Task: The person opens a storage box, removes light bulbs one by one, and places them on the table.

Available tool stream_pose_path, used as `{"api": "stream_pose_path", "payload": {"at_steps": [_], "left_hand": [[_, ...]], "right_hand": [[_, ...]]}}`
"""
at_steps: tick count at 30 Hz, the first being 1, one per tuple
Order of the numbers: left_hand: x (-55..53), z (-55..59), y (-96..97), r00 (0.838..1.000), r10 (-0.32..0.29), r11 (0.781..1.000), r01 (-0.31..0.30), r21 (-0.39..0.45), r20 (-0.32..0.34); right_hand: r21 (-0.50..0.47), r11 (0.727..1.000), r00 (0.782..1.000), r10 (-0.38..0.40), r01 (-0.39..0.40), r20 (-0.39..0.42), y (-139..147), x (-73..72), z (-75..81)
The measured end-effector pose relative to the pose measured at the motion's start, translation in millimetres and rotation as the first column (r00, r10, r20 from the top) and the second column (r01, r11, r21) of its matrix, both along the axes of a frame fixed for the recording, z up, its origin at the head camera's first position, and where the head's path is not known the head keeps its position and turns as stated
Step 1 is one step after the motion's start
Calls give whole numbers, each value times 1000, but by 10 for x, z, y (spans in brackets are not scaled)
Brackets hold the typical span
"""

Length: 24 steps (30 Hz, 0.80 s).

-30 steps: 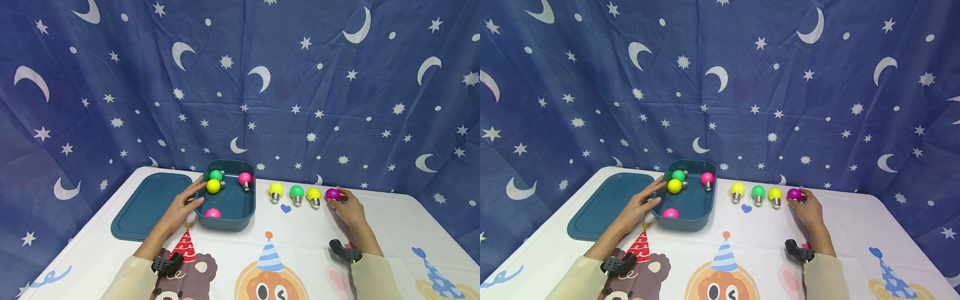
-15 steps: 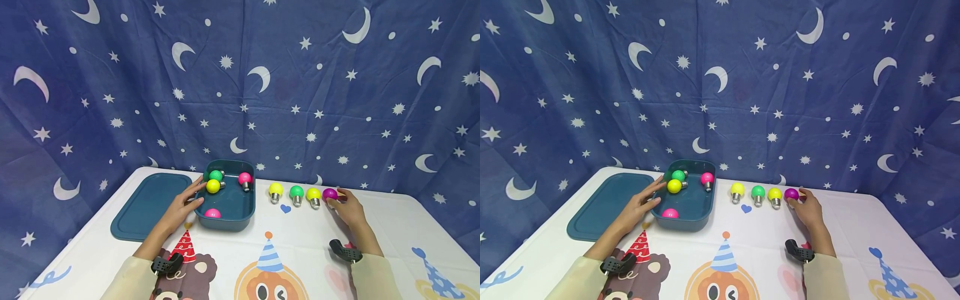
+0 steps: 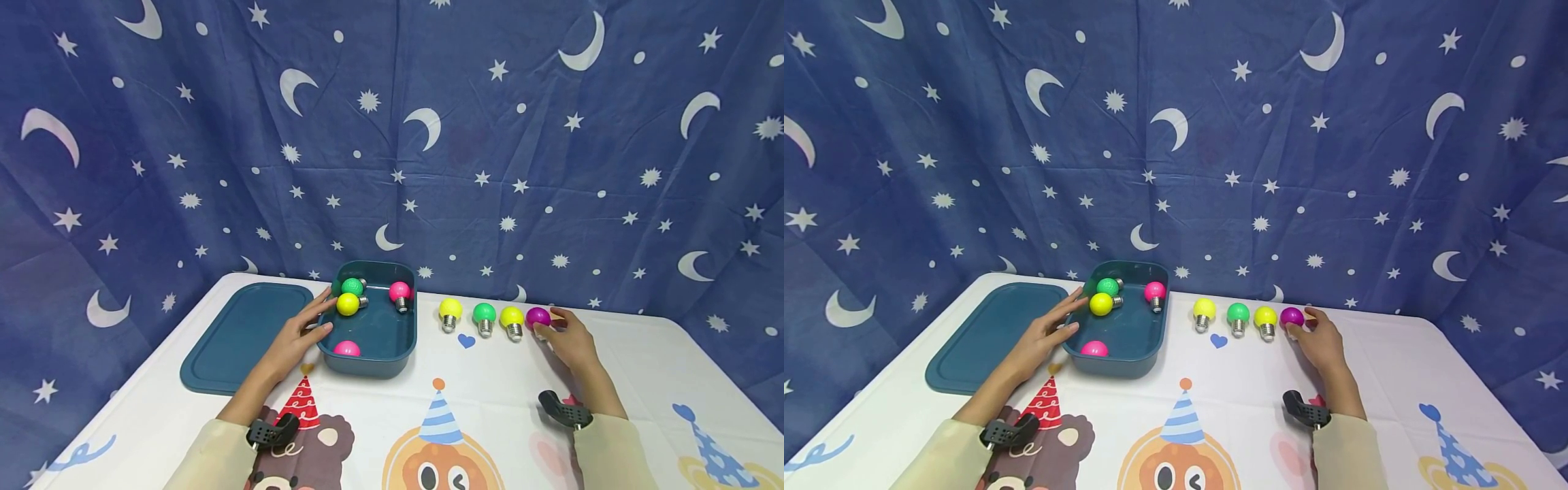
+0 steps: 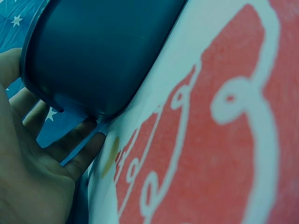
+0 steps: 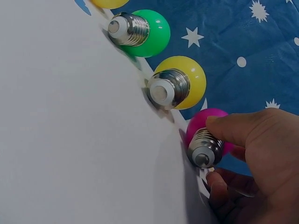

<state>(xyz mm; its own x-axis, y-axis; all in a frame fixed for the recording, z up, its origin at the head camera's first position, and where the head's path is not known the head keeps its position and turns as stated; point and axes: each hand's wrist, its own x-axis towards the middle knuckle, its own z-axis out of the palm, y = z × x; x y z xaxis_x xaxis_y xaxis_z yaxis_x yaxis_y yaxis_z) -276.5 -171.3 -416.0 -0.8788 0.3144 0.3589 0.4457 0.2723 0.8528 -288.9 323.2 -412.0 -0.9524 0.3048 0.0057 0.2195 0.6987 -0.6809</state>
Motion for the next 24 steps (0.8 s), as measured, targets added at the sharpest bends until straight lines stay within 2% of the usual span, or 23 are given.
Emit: {"api": "stream_pose_path", "payload": {"at_steps": [24], "left_hand": [[-18, -12, 13, 1000, 5, 1000, -5, 4, -13]], "right_hand": [[13, 1000, 1000, 11, -11, -2, -3, 26, 22]]}}
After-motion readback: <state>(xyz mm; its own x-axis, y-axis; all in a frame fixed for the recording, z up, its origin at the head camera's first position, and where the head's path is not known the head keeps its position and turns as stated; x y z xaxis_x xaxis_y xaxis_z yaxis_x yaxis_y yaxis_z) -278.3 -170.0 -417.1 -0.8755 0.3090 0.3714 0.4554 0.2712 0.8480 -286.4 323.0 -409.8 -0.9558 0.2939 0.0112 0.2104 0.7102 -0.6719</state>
